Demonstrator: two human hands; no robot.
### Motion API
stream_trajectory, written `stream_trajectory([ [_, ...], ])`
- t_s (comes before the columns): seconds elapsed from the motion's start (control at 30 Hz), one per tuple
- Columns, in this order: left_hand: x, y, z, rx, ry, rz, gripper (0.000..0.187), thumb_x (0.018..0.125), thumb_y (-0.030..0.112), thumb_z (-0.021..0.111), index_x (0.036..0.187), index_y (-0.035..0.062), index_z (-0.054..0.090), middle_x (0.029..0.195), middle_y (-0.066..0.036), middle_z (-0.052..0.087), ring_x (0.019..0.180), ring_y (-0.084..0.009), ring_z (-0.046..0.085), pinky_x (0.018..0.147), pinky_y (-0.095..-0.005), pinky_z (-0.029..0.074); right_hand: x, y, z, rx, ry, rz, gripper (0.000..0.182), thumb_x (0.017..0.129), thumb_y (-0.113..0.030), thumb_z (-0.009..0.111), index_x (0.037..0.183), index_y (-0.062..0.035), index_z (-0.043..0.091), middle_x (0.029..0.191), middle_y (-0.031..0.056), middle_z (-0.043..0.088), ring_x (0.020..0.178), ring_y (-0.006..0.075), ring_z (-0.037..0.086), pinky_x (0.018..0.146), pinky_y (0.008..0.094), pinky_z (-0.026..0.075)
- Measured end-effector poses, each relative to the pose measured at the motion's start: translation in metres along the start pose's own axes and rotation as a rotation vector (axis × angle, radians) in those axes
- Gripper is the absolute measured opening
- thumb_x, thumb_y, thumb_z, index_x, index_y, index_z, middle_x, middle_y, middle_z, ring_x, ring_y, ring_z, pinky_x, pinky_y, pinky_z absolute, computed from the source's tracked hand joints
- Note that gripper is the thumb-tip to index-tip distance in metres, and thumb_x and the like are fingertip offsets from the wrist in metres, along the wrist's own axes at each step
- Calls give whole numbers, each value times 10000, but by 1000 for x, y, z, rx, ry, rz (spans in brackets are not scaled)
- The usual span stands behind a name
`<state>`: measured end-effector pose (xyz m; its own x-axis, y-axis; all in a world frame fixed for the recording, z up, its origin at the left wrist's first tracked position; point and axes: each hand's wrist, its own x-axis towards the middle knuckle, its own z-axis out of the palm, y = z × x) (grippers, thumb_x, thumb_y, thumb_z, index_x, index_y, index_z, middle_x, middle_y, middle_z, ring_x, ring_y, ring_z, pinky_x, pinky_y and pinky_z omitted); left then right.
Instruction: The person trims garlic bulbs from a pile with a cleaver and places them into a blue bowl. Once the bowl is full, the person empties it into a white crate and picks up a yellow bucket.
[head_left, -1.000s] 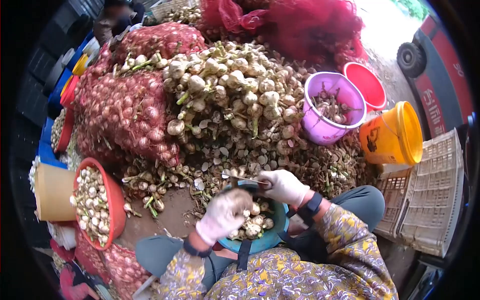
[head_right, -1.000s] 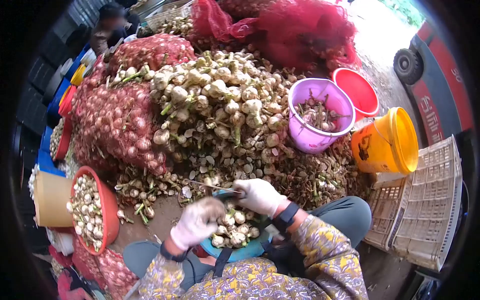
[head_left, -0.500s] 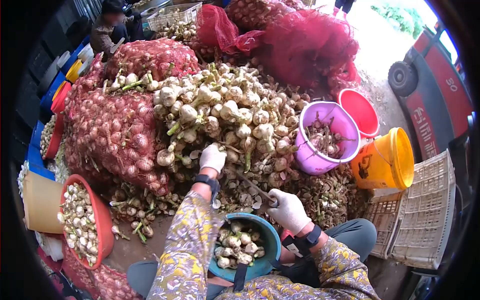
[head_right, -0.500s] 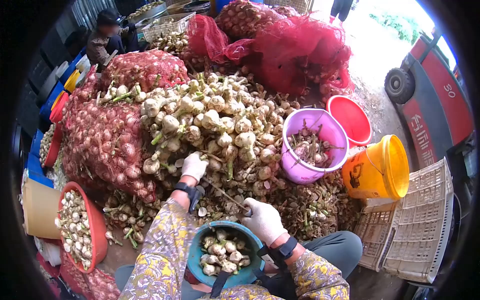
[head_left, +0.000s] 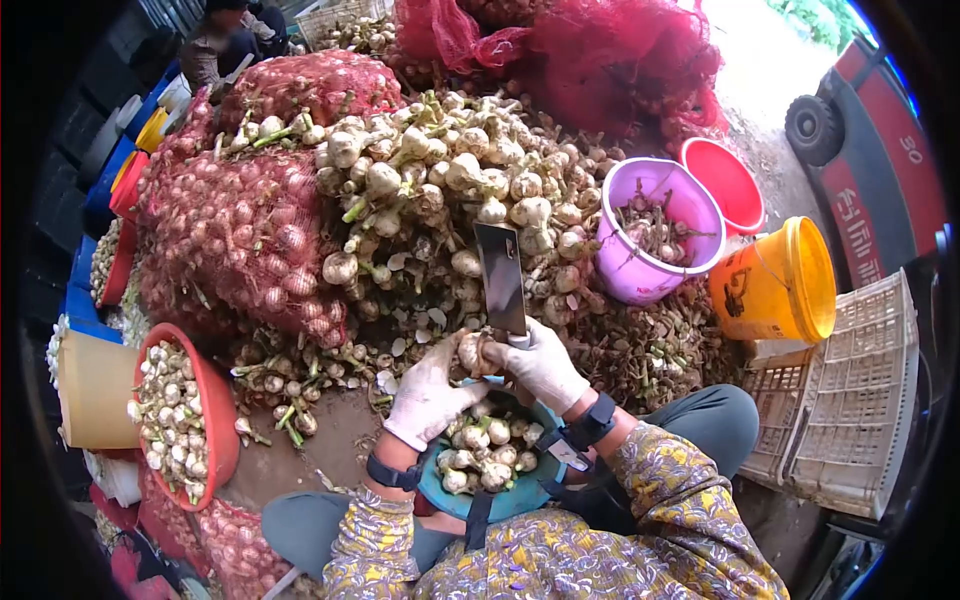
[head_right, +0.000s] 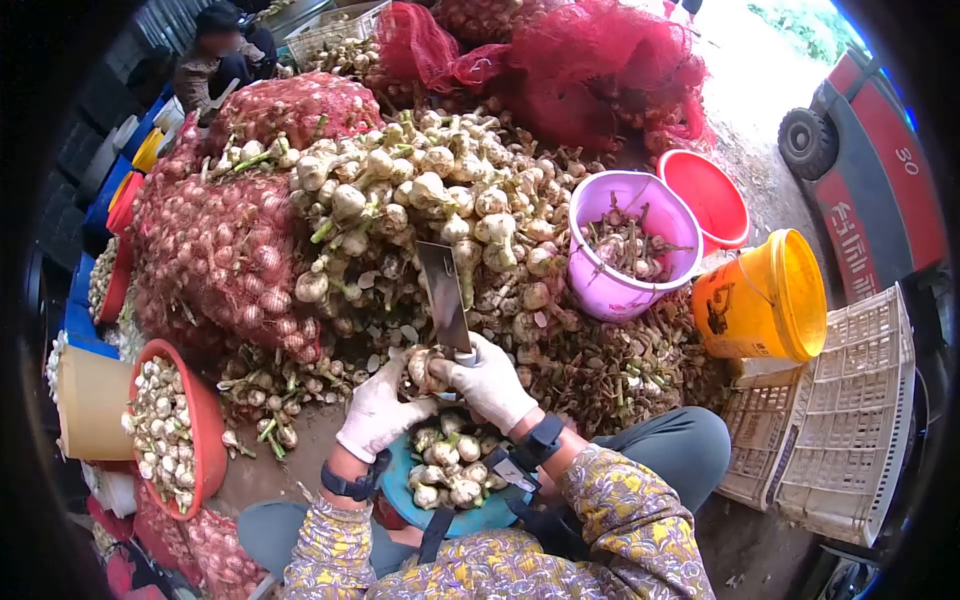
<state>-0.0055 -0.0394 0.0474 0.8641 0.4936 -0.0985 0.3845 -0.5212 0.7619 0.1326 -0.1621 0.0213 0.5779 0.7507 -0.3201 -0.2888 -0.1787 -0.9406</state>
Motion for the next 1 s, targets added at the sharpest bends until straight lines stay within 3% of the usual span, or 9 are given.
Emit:
stream_trajectory([
  [0.17, -12, -5, 6, -997, -50, -279, 528, 758, 11, 765, 1234, 14, 537, 1066, -62, 647, 885, -143, 646, 699, -277, 572, -26, -21, 7, 35, -73, 0, 371, 826, -198, 755, 1141, -59, 618, 919, -10, 661, 764, 68, 562, 676, 281, 494],
  [0.3, -21, -4, -3, -816, -96, -388, 528, 758, 11, 766, 1235, 6, 539, 1079, -79, 657, 883, -167, 663, 765, -295, 566, -56, -27, -11, -855, 48, -384, 208, 762, -187, 752, 866, -102, 592, 745, 134, 607, 718, 349, 635, 625, 393, 512],
  [0.37, -16, -33, 10, -603, -263, 56, 478, 782, 41, 749, 1215, 10, 547, 1106, -75, 662, 929, -183, 660, 829, -312, 546, -60, -18, -10, -987, -15, -530, 202, 736, -190, 742, 865, -114, 606, 759, 114, 615, 718, 330, 641, 616, 408, 505],
  [0.43, -23, -49, 38, -992, -137, -27, 470, 792, 57, 739, 1217, 11, 542, 1118, -71, 660, 959, -186, 654, 845, -316, 538, -59, -17, -7, -1052, -62, -592, 194, 734, -205, 727, 860, -114, 612, 766, 94, 611, 730, 317, 639, 614, 413, 501],
  [0.5, -28, -48, 25, -217, 54, 134, 443, 831, 107, 704, 1225, 14, 523, 1127, -85, 653, 1031, -194, 635, 894, -330, 511, -60, -21, -6, -1100, -90, -599, 216, 719, -187, 743, 877, -111, 617, 775, 92, 611, 741, 317, 637, 629, 403, 505],
  [0.57, -28, -36, 14, -224, 61, 178, 434, 839, 116, 698, 1223, 14, 524, 1117, -93, 654, 1021, -197, 638, 887, -332, 510, -60, -20, -5, -1150, -124, -601, 242, 705, -169, 760, 893, -108, 622, 784, 90, 611, 752, 317, 634, 643, 394, 508],
  [0.67, -29, -37, 20, -765, 32, 58, 387, 850, 147, 694, 1183, 16, 545, 1088, -109, 656, 987, -198, 643, 863, -338, 506, -55, -13, -5, -1147, -83, -651, 228, 702, -146, 741, 886, -114, 609, 770, 85, 602, 747, 312, 628, 635, 398, 505],
  [0.8, -39, -21, 13, -187, 63, 150, 328, 855, 54, 664, 1166, 19, 564, 1072, -82, 662, 1002, -175, 640, 898, -300, 522, -52, 1, -7, -1099, -40, -693, 169, 723, -138, 703, 854, -104, 602, 761, 86, 596, 725, 316, 622, 629, 409, 500],
  [1.0, -35, -13, 10, -934, -20, -335, 548, 721, 42, 823, 1187, -14, 542, 1022, -73, 660, 921, -127, 637, 812, -266, 544, -30, 32, -23, -1101, -43, -620, 162, 717, -147, 701, 856, -119, 624, 735, 105, 610, 721, 330, 639, 629, 419, 509],
])
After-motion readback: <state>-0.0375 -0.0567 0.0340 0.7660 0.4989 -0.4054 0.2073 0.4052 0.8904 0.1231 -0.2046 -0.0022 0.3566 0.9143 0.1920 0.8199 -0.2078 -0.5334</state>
